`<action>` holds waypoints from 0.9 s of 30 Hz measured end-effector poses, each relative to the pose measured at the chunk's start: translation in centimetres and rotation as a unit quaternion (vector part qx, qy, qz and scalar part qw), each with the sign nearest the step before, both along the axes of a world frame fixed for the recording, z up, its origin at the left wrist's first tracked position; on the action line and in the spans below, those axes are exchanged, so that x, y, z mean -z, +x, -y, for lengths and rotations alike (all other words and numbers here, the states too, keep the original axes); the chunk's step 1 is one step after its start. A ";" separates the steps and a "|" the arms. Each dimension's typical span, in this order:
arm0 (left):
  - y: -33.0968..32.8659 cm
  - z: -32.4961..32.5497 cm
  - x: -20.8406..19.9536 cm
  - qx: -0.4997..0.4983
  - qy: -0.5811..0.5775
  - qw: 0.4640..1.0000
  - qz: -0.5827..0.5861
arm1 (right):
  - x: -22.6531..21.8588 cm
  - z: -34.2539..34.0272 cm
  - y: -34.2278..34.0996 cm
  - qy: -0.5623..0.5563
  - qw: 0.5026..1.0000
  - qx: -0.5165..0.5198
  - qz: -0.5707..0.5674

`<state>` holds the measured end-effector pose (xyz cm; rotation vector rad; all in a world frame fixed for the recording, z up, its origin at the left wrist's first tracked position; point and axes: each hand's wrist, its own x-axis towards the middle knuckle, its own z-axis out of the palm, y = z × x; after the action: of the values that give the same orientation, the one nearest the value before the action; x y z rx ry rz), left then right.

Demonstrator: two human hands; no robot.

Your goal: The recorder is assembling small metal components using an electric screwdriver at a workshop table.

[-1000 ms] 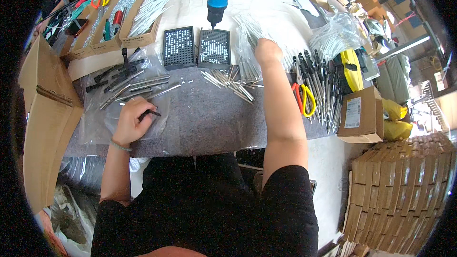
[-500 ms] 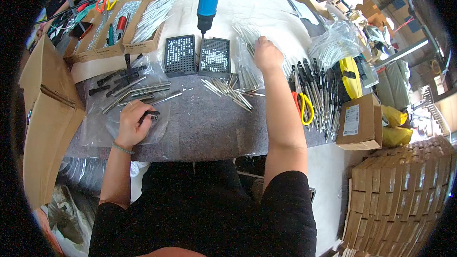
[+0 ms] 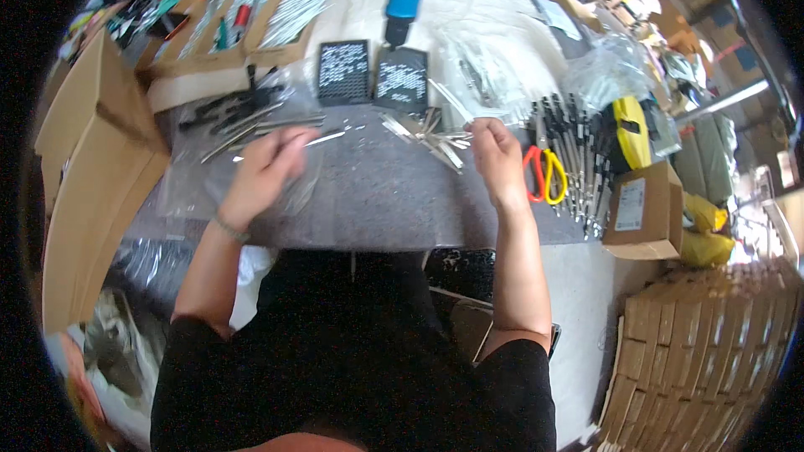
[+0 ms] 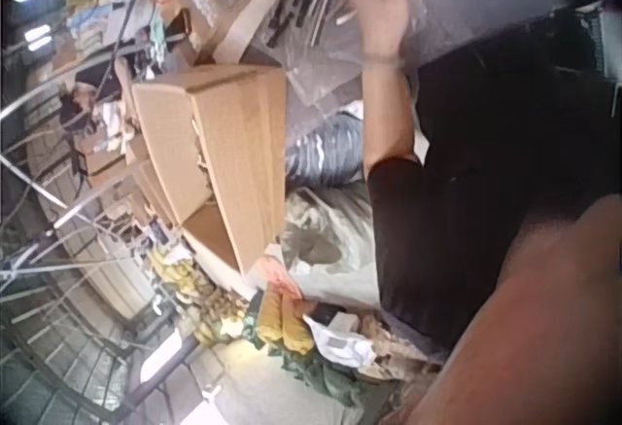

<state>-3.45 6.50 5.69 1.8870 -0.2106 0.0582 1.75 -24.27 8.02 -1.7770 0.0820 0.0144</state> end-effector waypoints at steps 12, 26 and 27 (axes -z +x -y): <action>5.8 2.4 3.0 -0.003 -0.306 0.948 -0.088 | 3.9 -9.7 2.7 -0.065 0.962 -0.266 -0.010; 6.3 2.1 2.7 -0.029 -0.295 0.951 -0.083 | 5.5 -11.3 2.8 -0.035 0.978 -0.155 0.132; 6.4 2.1 2.6 -0.030 -0.296 0.951 -0.085 | 5.4 -11.4 2.7 -0.019 0.979 -0.147 0.138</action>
<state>2.91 4.43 3.12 1.2895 -0.0100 -0.0015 4.44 -12.90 2.63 -1.7982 -0.3828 -0.0215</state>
